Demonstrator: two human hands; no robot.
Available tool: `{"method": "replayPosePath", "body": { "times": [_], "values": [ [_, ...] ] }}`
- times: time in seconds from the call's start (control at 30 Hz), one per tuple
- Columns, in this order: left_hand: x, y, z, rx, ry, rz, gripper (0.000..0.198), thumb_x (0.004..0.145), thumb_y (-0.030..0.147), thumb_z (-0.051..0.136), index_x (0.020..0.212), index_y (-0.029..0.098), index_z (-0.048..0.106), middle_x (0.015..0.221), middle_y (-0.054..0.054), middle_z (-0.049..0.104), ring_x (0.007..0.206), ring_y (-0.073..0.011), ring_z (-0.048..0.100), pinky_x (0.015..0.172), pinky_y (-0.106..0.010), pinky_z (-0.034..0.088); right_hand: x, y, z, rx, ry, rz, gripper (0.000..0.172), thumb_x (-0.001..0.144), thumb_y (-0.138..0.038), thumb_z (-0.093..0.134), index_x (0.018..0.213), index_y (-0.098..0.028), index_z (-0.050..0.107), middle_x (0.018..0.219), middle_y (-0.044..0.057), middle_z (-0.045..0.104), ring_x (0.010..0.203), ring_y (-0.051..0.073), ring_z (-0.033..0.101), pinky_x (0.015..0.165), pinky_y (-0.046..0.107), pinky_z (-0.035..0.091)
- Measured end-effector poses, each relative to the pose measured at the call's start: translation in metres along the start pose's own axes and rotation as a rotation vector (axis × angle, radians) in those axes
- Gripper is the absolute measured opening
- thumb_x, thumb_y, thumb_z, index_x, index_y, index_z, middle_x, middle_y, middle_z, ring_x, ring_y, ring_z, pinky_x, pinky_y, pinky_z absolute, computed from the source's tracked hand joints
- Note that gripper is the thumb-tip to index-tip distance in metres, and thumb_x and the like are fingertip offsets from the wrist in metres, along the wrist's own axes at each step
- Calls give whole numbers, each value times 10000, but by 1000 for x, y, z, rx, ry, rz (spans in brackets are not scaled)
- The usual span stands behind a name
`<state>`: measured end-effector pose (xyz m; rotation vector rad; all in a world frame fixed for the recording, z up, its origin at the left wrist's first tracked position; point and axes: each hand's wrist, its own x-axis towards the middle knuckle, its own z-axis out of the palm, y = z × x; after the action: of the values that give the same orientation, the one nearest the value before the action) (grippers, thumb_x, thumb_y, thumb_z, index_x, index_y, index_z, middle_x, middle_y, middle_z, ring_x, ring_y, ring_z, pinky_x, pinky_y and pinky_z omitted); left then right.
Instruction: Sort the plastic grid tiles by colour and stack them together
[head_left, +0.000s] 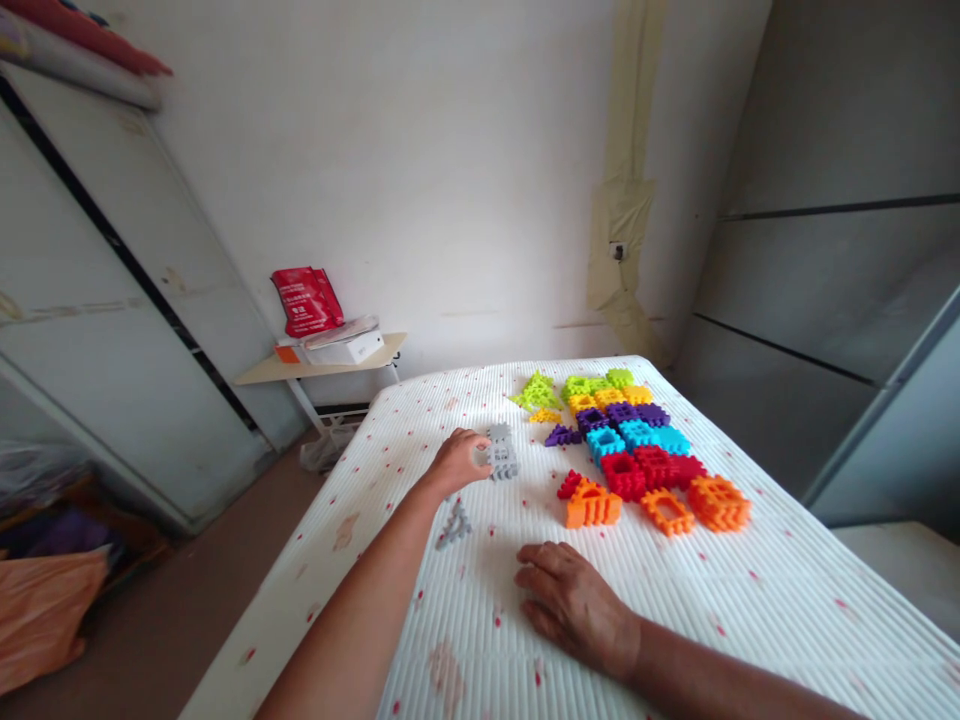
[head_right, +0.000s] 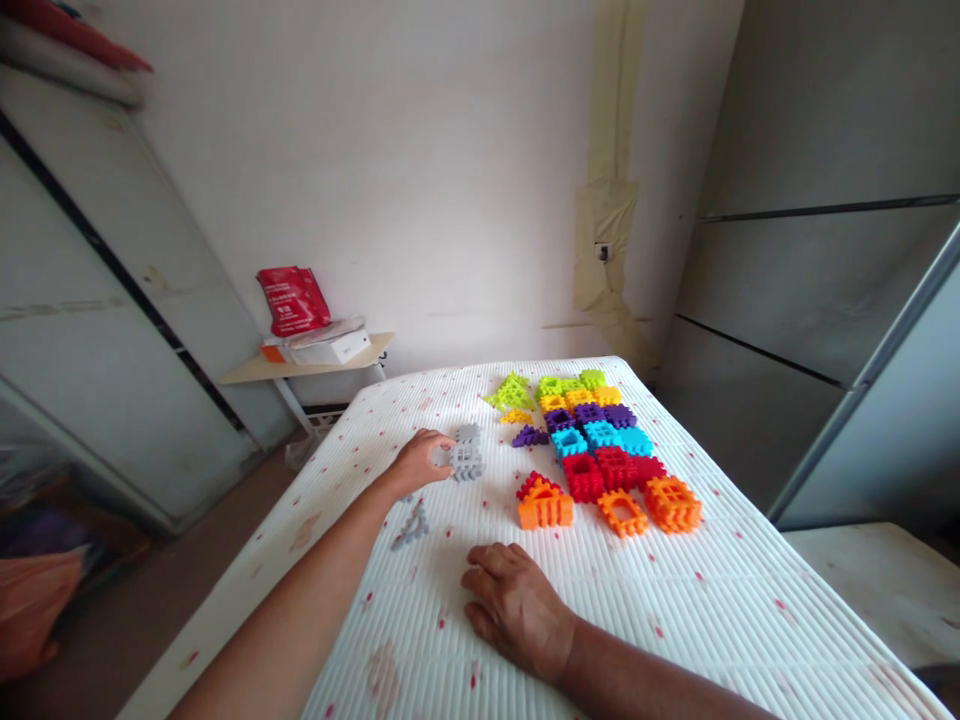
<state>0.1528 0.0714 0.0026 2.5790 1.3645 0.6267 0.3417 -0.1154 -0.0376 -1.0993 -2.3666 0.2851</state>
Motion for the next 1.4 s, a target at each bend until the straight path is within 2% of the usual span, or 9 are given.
{"method": "replayPosePath", "body": {
  "times": [0.1, 0.3, 0.9, 1.23, 1.4],
  "values": [
    [8, -5, 6, 12, -33, 7, 328, 584, 205, 697, 911, 198, 669, 906, -29, 653, 947, -206, 551, 865, -296, 431, 1, 1, 1, 1, -11, 3, 140, 823, -192, 502, 926, -194, 597, 1131, 76, 590, 994, 185, 548, 865, 330, 420],
    [9, -11, 13, 20, -81, 6, 330, 591, 221, 695, 918, 206, 661, 904, -14, 647, 926, -189, 556, 843, -284, 434, 0, 3, 3, 15, -5, -10, 132, 834, -199, 495, 914, -188, 600, 1130, 82, 592, 1004, 191, 542, 870, 336, 410],
    [6, -11, 15, 23, -118, 6, 338, 604, 224, 692, 940, 210, 666, 883, -15, 644, 899, -186, 567, 827, -279, 426, 0, 5, 6, -27, -4, -28, 116, 845, -177, 473, 817, -192, 584, 1116, 58, 602, 962, 178, 548, 839, 324, 393],
    [0, -5, 5, -8, -115, -10, 484, 599, 213, 683, 1077, 155, 638, 926, -48, 652, 931, -205, 573, 858, -297, 431, 0, 5, 5, -35, -8, -22, 126, 845, -172, 458, 790, -186, 571, 1095, 50, 605, 924, 175, 545, 811, 323, 386],
    [-18, -11, -10, -15, -73, -44, 446, 638, 145, 615, 1083, 171, 630, 982, -46, 647, 977, -183, 555, 908, -280, 407, 0, 6, 7, -45, -15, -27, 141, 863, -178, 444, 793, -187, 567, 1074, 54, 603, 918, 171, 533, 819, 317, 370]
  ]
}}
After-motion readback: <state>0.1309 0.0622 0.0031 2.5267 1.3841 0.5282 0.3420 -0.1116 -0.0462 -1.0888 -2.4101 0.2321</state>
